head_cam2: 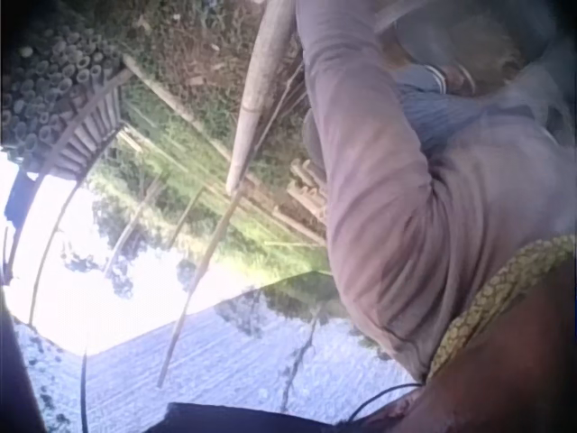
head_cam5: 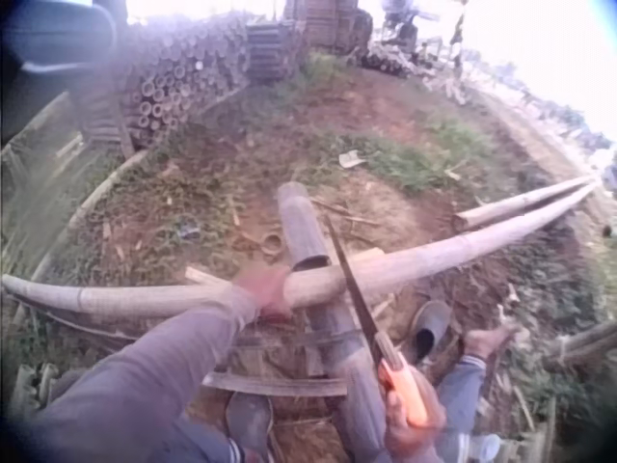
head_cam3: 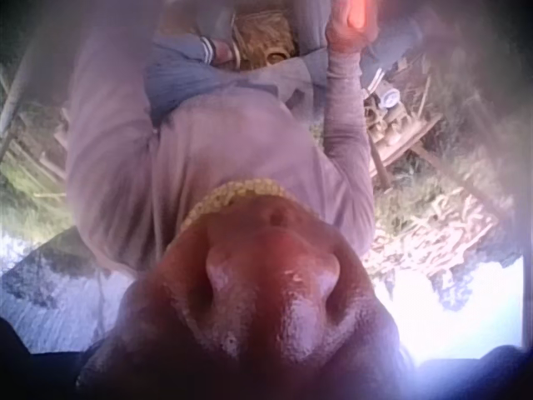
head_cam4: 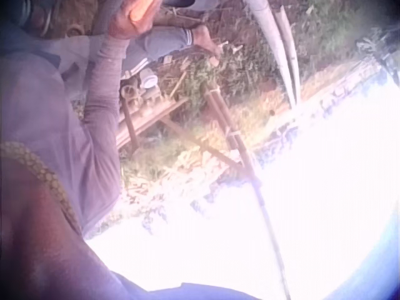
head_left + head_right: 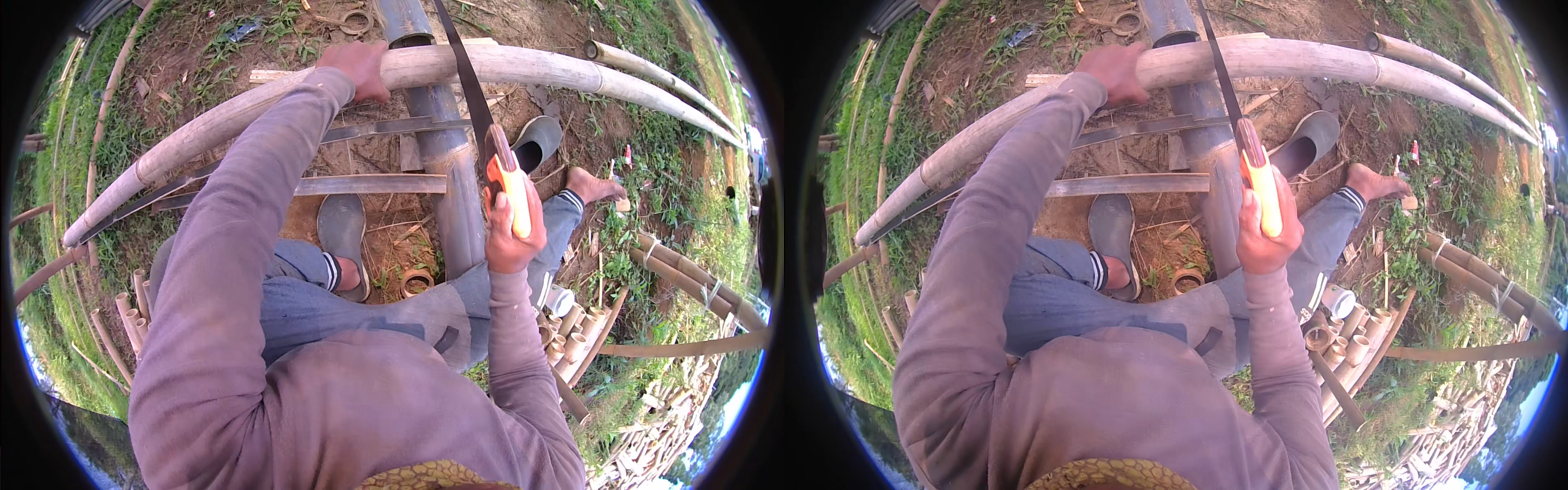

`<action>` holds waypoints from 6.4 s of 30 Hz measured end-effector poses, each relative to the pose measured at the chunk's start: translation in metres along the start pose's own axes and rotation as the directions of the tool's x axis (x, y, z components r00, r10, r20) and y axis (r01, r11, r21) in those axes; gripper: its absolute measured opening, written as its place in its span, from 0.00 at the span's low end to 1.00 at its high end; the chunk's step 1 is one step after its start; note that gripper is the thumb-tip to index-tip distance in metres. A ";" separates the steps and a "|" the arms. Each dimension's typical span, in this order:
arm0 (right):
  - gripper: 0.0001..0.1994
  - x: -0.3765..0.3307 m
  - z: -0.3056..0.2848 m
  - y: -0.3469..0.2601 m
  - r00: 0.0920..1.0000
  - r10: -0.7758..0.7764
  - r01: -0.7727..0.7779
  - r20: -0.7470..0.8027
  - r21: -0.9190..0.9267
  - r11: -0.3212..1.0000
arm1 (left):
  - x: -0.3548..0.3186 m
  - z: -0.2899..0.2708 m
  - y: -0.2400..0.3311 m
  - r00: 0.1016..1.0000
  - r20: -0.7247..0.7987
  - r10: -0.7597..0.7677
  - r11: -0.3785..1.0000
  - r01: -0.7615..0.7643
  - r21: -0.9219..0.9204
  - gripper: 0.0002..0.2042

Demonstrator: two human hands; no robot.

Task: The person uses a hand saw to cut long bamboo poles into shorter segments. They repeatedly position each pole on a wooden support, saw through it, and place the cut pieces into a growing stack on the ground.

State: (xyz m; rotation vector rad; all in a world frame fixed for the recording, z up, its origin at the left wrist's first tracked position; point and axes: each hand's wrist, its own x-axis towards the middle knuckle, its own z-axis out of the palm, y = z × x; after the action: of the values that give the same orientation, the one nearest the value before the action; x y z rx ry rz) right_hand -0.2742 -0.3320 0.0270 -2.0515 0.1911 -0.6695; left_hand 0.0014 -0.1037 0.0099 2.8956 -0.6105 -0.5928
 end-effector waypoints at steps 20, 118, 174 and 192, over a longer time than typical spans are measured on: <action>0.19 -0.060 -0.027 -0.005 0.944 0.296 -0.322 0.143 0.221 0.921 | -0.014 0.028 -0.009 0.969 -0.237 0.066 0.997 -0.055 0.053 0.33; 0.14 0.127 0.092 -0.004 0.966 0.239 -0.256 0.096 0.239 0.937 | -0.023 0.023 -0.006 0.965 -0.261 0.036 0.994 -0.008 0.110 0.39; 0.11 0.082 0.093 0.016 0.961 0.253 -0.276 0.113 0.324 0.905 | -0.011 0.005 -0.021 0.997 -0.076 -0.012 0.995 0.019 0.097 0.36; 0.08 -0.068 -0.039 -0.026 0.975 0.210 -0.215 0.076 0.060 0.975 | 0.003 0.014 0.006 0.991 -0.108 0.076 0.994 -0.066 0.092 0.33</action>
State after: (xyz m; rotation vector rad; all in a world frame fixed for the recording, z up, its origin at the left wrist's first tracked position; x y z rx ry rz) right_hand -0.3552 -0.3199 0.0384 -1.9516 0.3382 -0.4659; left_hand -0.0038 -0.1106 -0.0031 2.9496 -0.7384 -0.4016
